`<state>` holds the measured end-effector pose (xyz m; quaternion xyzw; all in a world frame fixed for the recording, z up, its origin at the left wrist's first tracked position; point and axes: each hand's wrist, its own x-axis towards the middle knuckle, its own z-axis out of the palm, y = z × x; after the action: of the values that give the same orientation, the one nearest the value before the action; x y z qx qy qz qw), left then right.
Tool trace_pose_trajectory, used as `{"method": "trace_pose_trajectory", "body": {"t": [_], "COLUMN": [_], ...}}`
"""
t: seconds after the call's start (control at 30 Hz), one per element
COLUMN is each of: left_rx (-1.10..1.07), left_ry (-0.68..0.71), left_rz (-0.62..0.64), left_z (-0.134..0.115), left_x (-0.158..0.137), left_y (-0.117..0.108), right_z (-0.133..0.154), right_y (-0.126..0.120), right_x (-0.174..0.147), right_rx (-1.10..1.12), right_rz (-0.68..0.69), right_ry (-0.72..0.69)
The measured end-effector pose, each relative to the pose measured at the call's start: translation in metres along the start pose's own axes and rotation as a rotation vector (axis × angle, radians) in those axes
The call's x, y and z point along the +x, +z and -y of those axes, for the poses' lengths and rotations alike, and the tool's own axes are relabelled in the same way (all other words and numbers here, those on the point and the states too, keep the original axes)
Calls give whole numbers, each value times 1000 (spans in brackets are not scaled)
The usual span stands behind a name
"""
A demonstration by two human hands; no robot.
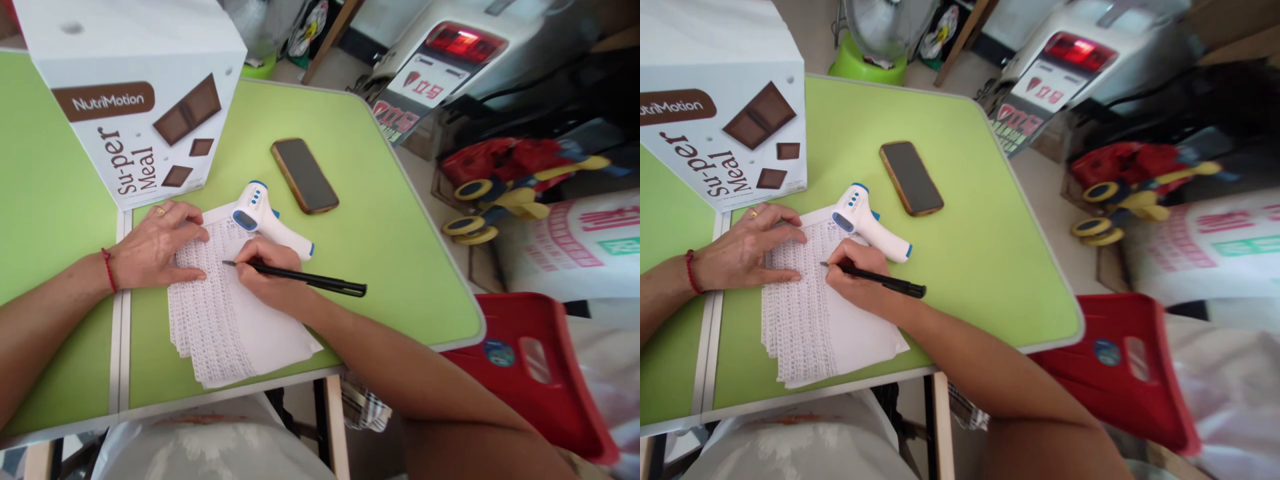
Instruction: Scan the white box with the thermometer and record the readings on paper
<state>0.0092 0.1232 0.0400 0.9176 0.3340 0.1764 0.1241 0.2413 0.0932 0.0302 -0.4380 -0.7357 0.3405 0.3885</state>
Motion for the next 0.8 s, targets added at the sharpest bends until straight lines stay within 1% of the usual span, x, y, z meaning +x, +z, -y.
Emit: {"method": "trace_pose_trajectory", "body": {"t": [0.23, 0.43, 0.6, 0.8], "left_rx": [-5, -8, -3, -1], "left_ry": [20, 30, 32, 23], "left_rz": [-21, -28, -33, -26], "left_z": [-1, -1, -1, 0], "left_x": [0, 0, -1, 0], "left_y": [1, 0, 0, 2], "right_z": [0, 0, -1, -3], "right_y": [-1, 1, 3, 3], "right_x": [0, -2, -3, -3], "right_rx": [53, 91, 36, -18], "right_rz": [-41, 9, 62, 47], "right_ry": [28, -9, -29, -89]}}
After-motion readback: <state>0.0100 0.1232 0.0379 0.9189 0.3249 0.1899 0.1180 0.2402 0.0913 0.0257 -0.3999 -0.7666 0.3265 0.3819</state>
